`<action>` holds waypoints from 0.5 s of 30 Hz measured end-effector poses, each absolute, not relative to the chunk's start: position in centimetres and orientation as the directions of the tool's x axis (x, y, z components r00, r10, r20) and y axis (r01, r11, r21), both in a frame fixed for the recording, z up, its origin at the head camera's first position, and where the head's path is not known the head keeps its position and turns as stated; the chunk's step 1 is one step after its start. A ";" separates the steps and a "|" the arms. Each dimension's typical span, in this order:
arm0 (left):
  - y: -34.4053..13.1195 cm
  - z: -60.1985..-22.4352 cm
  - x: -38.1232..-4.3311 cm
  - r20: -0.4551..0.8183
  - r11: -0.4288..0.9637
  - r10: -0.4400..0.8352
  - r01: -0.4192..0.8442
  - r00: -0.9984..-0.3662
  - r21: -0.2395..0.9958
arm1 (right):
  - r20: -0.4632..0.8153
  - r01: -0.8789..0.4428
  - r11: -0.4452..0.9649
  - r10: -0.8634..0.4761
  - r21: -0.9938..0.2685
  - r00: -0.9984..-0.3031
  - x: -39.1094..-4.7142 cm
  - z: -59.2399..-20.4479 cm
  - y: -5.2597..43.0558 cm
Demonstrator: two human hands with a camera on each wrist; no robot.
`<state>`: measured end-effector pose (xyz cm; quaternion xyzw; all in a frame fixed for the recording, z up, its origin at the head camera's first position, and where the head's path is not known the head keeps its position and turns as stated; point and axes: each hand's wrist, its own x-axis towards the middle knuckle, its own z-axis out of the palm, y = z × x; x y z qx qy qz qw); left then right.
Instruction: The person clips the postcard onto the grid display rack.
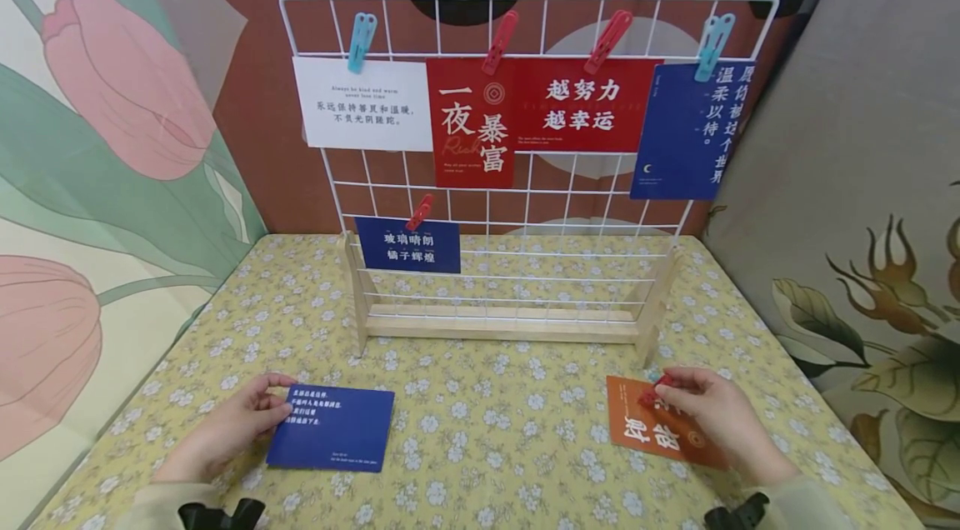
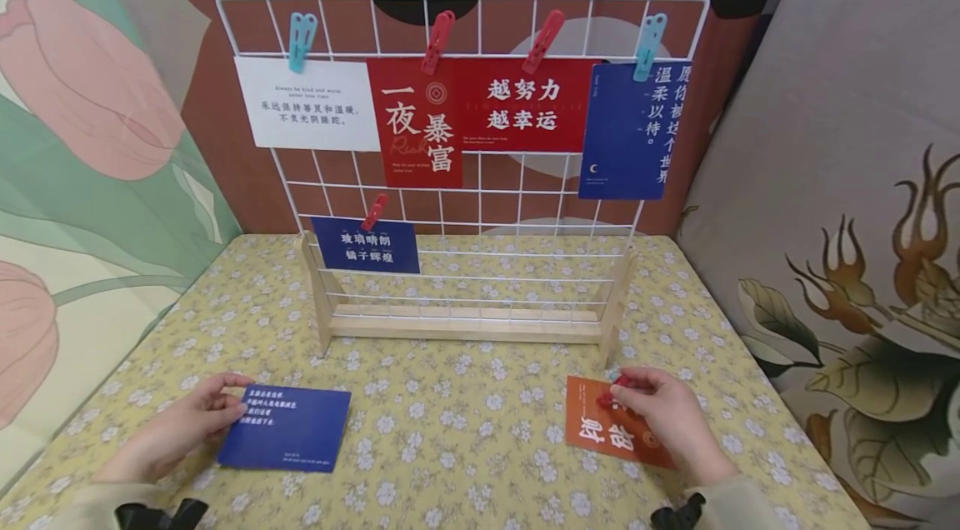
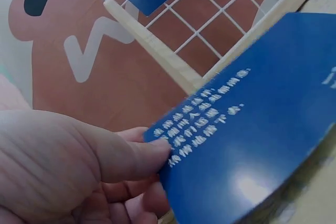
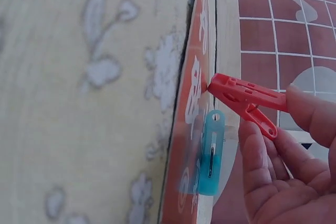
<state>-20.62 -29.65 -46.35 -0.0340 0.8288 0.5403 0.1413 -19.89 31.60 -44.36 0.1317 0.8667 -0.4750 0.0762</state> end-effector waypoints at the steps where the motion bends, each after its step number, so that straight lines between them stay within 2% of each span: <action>1: -29.6 -46.3 -20.6 -0.269 0.391 0.103 -0.210 -0.957 0.896 | -0.265 0.305 0.508 0.152 -0.806 -0.952 -19.9 -44.3 31.7; 15: -27.4 -45.3 -20.9 -0.149 0.329 0.041 -0.127 -0.988 0.936 | -0.233 0.257 0.460 0.110 -0.850 -0.966 -19.7 -43.3 31.9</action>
